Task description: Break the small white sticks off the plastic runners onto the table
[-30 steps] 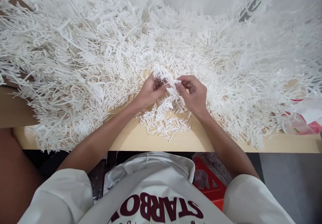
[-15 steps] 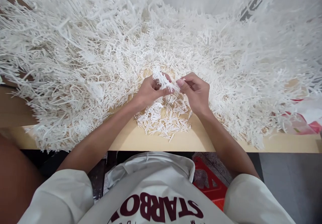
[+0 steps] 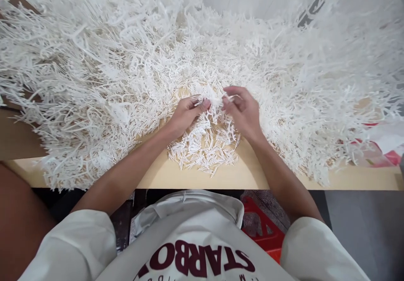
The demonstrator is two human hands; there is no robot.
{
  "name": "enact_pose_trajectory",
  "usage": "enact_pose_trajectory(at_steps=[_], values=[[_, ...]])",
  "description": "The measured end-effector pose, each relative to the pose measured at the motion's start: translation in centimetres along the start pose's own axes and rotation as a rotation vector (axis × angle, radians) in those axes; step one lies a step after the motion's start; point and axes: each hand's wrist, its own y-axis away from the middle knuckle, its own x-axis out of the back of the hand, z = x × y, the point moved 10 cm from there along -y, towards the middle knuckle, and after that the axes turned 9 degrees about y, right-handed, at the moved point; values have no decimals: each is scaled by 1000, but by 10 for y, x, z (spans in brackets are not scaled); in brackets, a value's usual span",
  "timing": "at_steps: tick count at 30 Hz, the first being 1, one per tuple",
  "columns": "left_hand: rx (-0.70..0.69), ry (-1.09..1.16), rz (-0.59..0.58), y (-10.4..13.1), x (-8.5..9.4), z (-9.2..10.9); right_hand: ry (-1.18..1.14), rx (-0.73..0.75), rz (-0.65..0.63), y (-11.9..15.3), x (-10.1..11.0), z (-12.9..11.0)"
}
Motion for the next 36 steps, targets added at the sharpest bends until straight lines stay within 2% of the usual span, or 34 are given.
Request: enact_pose_trajectory(at_steps=[2, 5, 9, 13, 17, 20, 22, 25, 30, 32, 34, 36], values=[[8, 44, 33, 0, 3, 0, 99, -2, -104, 6, -19, 3], [9, 46, 49, 2, 3, 3, 205, 39, -192, 12, -35, -5], [-11, 16, 39, 4, 1, 8, 280, -11, -254, 14, -41, -4], [-19, 36, 6, 3, -3, 8, 140, -78, -341, 16, -48, 4], [16, 32, 106, 3, 6, 4, 122, -97, -435, 21, -56, 5], [44, 26, 95, 4, 5, 3, 231, -73, -491, 24, -60, 3], [48, 66, 61, 4, 1, 3, 309, -3, -540, 26, -64, -3], [56, 117, 56, 6, -2, 4, 420, 213, -534, 29, -66, -23], [63, 39, 25, 6, -7, 3, 554, 651, -312, 47, -61, -63], [34, 3, 95, 3, 2, 5, 498, 770, -230, 57, -58, -74], [27, -23, 192, 1, 14, 5, 416, 845, -199, 65, -56, -81], [53, -23, 221, 0, 19, 3, 354, 810, -184, 63, -51, -80]])
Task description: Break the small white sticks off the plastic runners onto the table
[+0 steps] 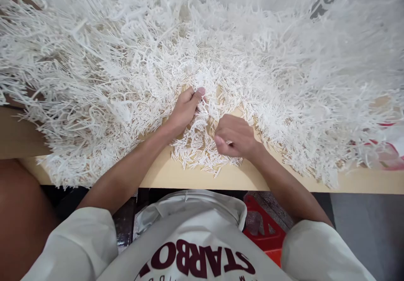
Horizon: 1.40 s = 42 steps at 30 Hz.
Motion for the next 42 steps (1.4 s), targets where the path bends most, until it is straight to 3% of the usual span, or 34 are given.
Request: enact_pose_trajectory(at_steps=[5, 7, 14, 21, 24, 27, 30, 33, 38, 42], values=[[-12, -4, -76, 3, -8, 0, -28, -517, -144, 10, -10, 64], [-32, -37, -83, 5, -9, 1, -9, -648, -207, 17, -16, 80], [52, 19, -97, 3, -7, -7, -96, -688, -297, 20, -33, 81], [-9, 17, -173, 2, -12, -2, -140, -688, -258, 15, -26, 74], [-7, -29, -157, 0, -12, -3, 74, -551, -237, 9, -21, 65], [-31, -59, -175, 2, -17, 0, 336, -259, -197, 0, -17, 39], [-44, -92, -193, 8, -23, 3, 456, -31, -119, -2, -12, 16], [-47, -47, -206, 14, -30, 3, 464, 81, -29, -1, -4, 6], [-1, 71, -189, 11, -33, -6, 404, 127, 21, -2, 1, -4], [15, 245, 34, -9, -1, -11, 170, 295, 123, 3, 4, -38]])
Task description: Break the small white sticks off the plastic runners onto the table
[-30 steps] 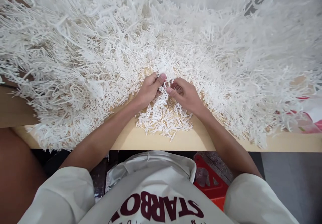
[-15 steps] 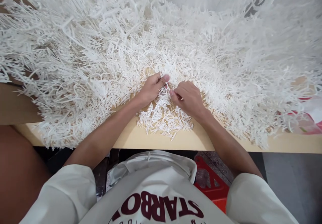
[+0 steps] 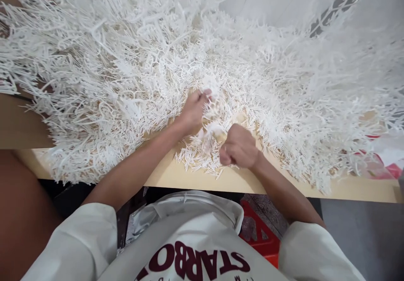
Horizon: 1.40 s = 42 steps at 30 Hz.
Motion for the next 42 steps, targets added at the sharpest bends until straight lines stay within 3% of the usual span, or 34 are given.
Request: enact_pose_trajectory(at_steps=[2, 3, 5, 7, 9, 12, 14, 19, 22, 25, 28, 30, 35, 42], values=[[-39, 79, 50, -7, 12, 7, -22, 18, 18, 0, -1, -5], [-38, 90, 42, -8, 13, 8, 16, -49, 23, 1, -2, 3], [-10, 72, -13, -6, 8, 8, 123, -317, -2, 8, -3, 38], [18, 47, -72, 0, 0, 6, 171, -612, -109, 25, -9, 75], [25, 35, -107, 6, -7, 6, 116, -732, -252, 37, -22, 93], [16, 31, -134, 11, -12, 7, 36, -703, -401, 39, -37, 91], [4, 19, -162, 12, -15, 8, -16, -707, -430, 38, -41, 88], [-47, -103, -218, 15, -22, 15, -180, -716, -255, 26, -26, 82], [-127, -200, -147, 15, -17, 25, 70, -519, -150, 14, -9, 66], [-185, -302, -118, 17, -17, 32, 292, -266, -149, 6, -6, 42], [-220, -339, -110, 21, -20, 38, 372, -168, -160, 3, -6, 33], [-234, -341, -94, 23, -21, 41, 384, -165, -144, 1, -4, 32], [-248, -373, -76, 29, -23, 46, 374, -358, -161, 4, -9, 49], [-296, -401, -35, 35, -23, 46, 341, -259, -236, 2, -17, 38]])
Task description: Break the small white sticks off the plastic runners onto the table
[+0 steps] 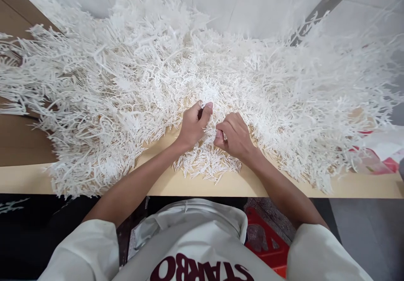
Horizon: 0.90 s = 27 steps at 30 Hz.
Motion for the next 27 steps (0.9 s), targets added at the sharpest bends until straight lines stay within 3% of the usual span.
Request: enact_pose_trajectory(at_steps=[7, 9, 12, 14, 17, 20, 22, 24, 27], values=[[15, 5, 28, 0, -1, -6, -80, 18, 55, -1, 8, 0], [50, 49, 113, -10, 17, -13, -193, 56, 101, 0, 16, -10], [15, 145, 367, -25, 62, -17, -339, 188, 126, 3, 23, -34], [-5, 229, 355, -34, 69, -17, -362, 149, 145, 4, 22, -32], [36, 300, 214, -36, 53, -16, -326, -152, 194, 6, 16, 7], [83, 308, 95, -26, 29, -16, -276, -432, 67, 12, -1, 44], [93, 317, 58, -19, 19, -16, -295, -462, -87, 12, -14, 47], [94, 310, 19, -14, 12, -15, -333, -400, -238, 10, -27, 39], [80, 235, -41, -10, 6, -10, -365, -329, -323, 9, -34, 27]])
